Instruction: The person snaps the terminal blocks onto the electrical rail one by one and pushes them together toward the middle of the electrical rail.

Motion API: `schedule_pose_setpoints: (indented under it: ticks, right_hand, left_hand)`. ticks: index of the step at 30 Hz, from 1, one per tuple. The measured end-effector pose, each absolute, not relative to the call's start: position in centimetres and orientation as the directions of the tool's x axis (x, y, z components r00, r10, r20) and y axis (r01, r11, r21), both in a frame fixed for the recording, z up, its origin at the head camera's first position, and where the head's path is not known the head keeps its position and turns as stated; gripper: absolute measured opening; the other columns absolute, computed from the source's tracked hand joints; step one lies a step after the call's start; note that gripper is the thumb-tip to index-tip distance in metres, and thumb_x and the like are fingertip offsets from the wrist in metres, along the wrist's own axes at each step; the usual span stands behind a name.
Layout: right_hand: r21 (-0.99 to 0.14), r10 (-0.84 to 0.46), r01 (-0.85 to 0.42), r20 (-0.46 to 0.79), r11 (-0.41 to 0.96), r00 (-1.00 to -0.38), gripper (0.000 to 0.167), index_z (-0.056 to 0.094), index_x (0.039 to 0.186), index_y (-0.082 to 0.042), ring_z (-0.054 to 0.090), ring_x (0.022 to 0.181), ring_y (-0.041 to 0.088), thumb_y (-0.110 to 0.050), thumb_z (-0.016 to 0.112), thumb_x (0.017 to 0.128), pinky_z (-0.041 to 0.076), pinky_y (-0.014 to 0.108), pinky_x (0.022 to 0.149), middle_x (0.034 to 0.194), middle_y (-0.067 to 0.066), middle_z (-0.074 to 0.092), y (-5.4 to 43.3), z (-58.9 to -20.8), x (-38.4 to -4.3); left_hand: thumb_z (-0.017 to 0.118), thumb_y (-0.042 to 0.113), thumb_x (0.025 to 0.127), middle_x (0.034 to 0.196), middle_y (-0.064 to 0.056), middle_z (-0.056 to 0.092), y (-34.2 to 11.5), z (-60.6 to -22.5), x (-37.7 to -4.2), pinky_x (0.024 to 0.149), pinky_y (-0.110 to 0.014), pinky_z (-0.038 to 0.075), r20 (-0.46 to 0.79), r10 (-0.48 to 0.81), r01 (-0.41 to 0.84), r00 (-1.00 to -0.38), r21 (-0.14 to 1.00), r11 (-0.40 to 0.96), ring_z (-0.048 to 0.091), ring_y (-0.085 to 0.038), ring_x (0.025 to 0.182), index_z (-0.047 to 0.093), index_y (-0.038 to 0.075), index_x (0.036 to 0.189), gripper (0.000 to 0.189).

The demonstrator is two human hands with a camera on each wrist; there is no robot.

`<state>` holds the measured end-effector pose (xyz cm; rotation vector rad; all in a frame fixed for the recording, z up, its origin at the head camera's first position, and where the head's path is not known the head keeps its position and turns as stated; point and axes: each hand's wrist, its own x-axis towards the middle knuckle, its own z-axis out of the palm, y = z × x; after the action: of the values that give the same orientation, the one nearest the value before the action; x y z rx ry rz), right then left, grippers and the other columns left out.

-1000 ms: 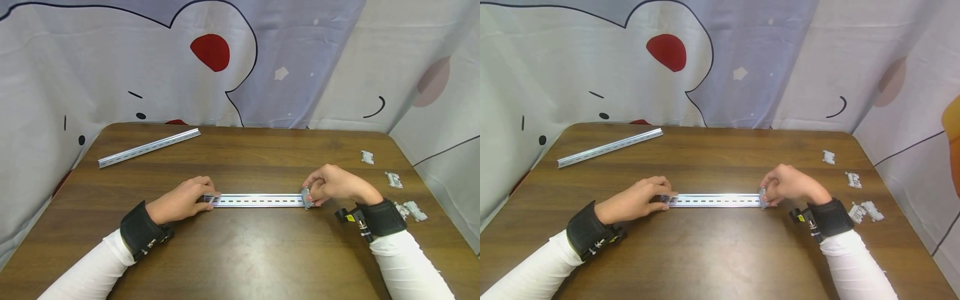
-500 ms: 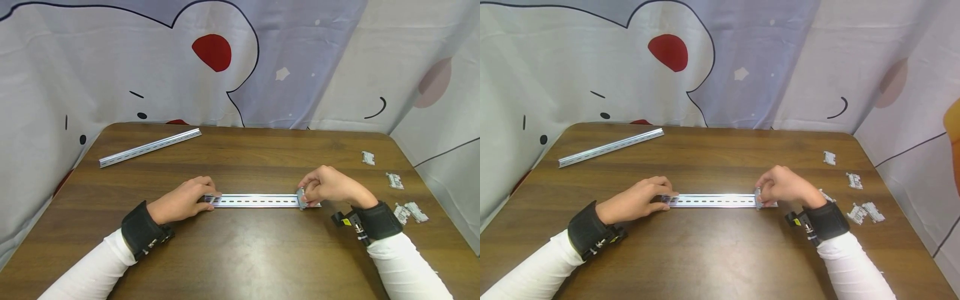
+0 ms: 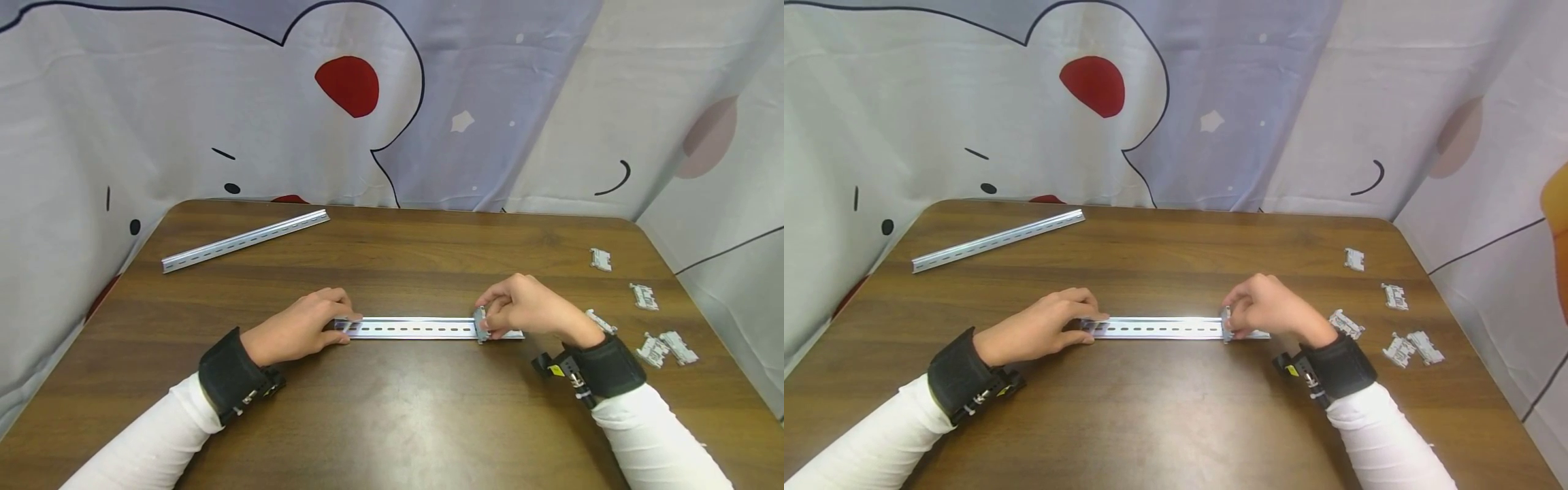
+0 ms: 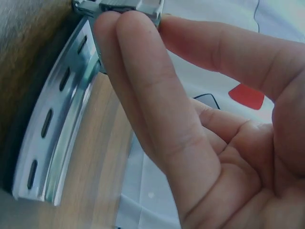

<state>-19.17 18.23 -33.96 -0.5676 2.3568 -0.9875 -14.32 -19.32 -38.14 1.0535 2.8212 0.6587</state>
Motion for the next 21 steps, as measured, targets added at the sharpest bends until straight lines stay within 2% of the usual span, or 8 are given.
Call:
schedule_pose_setpoints:
  ticks: [10,21]
  right_hand:
    - [-0.753,-0.546,-0.175,-0.276,0.634,-0.791,0.036,0.064,0.115,0.008,0.072,0.070,0.021,-0.004,0.072,0.083,0.057,0.034,0.068,0.080,0.010,0.074,17.4,-34.1,-18.8]
    - [-0.742,-0.540,-0.200,-0.248,0.639,-0.804,0.034,0.066,0.114,0.006,0.072,0.069,0.018,-0.004,0.070,0.083,0.056,0.030,0.068,0.080,0.007,0.074,16.4,-34.8,-18.6]
  left_hand:
    - [0.077,0.017,0.085,0.101,0.000,0.058,-19.3,-38.2,-14.3,0.076,-0.031,0.047,0.099,0.637,0.616,-0.764,0.403,0.677,0.055,-0.016,0.090,0.071,0.009,0.117,0.034]
    - [0.077,0.017,0.085,0.103,0.000,0.059,-19.3,-38.0,-14.2,0.077,-0.031,0.048,0.072,0.630,0.599,-0.773,0.407,0.689,0.055,-0.017,0.091,0.071,0.009,0.117,0.033]
